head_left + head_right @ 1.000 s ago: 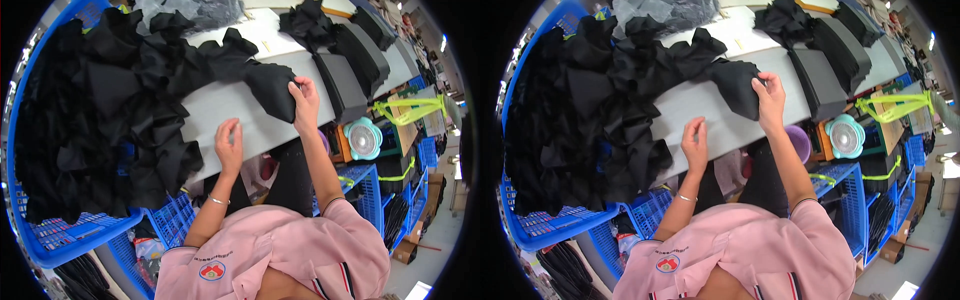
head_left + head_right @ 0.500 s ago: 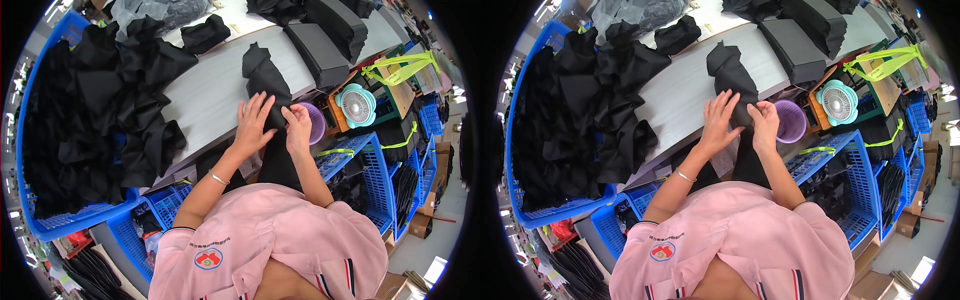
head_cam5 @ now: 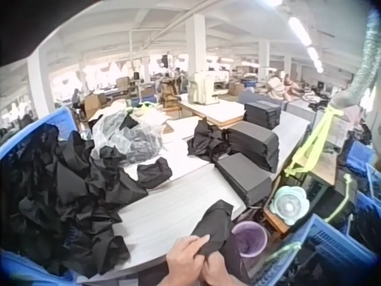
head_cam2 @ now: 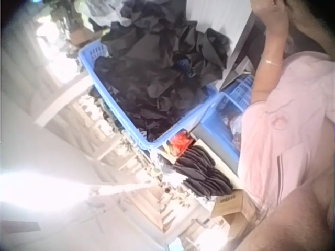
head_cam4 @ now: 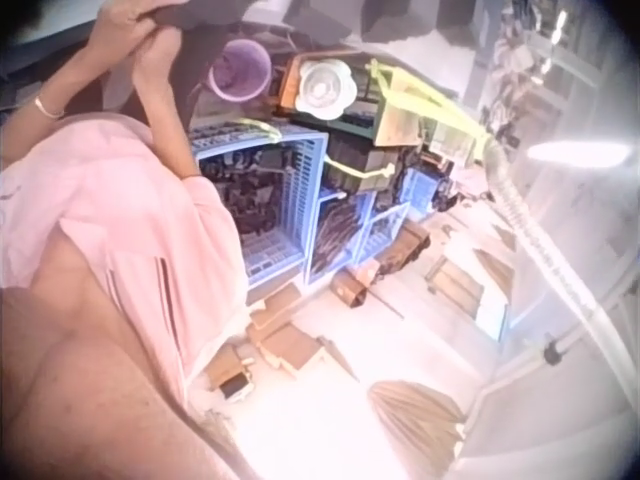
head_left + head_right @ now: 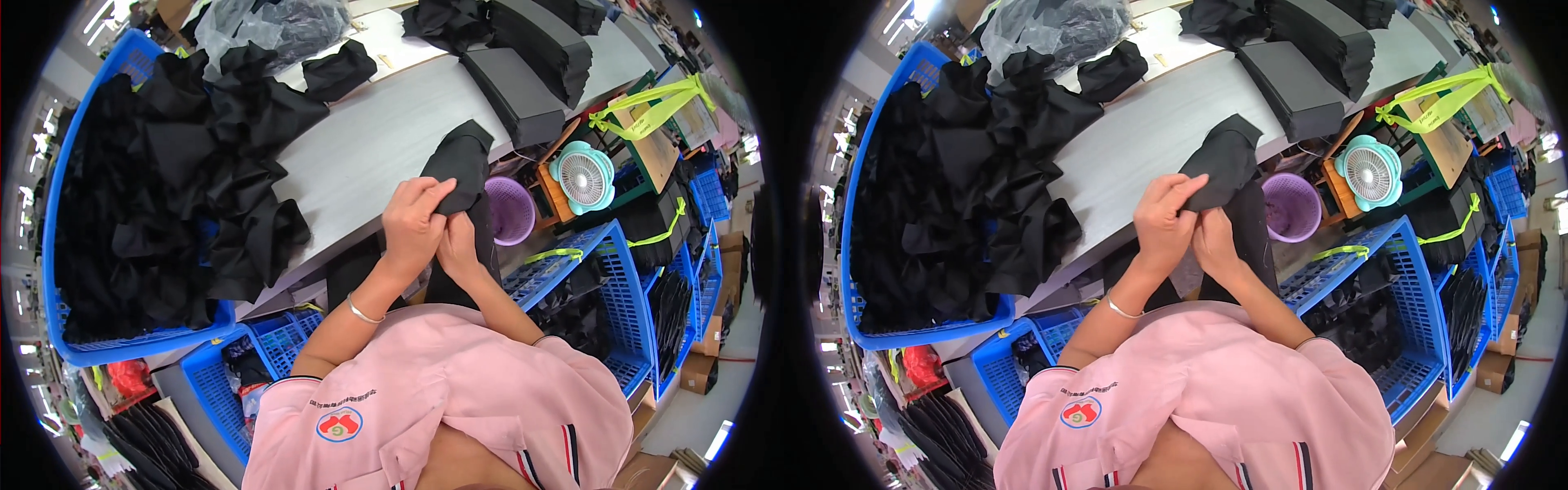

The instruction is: Inspecting and turning black fabric pieces inside out on a factory workbench.

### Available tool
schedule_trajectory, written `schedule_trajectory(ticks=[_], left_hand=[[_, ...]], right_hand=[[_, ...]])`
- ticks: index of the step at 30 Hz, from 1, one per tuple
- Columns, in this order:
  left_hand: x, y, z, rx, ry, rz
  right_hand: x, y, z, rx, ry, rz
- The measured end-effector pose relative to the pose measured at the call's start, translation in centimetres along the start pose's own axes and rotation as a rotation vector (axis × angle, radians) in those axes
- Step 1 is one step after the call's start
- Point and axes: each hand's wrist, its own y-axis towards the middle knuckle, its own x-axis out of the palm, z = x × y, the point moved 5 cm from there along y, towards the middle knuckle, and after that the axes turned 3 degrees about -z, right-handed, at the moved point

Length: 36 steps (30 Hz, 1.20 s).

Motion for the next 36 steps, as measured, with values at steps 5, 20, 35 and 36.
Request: schedule_trajectory(ticks=[5,20,35,36], left_hand=[[0.8,-2.2,1.8,0.007,-0.077,-0.144],[-1.8,-1.6,2.3,-0.155,-0.153,-0.144],[-1.0,-0.2,-8.2,-0.398,-0.215,-0.017],[-1.5,0.1,-6.7,-0.389,-0.117,0.091]], right_hand=[[-0.3,3.7,0.4,0.105,-0.212,-0.207],[0.9,7.6,4.3,0.5,0.665,-0.033],[-2.9,2.6,-7.5,-0.046,-0.215,0.06],[-3.5,3.1,-7.2,-0.062,-0.299,0.071]])
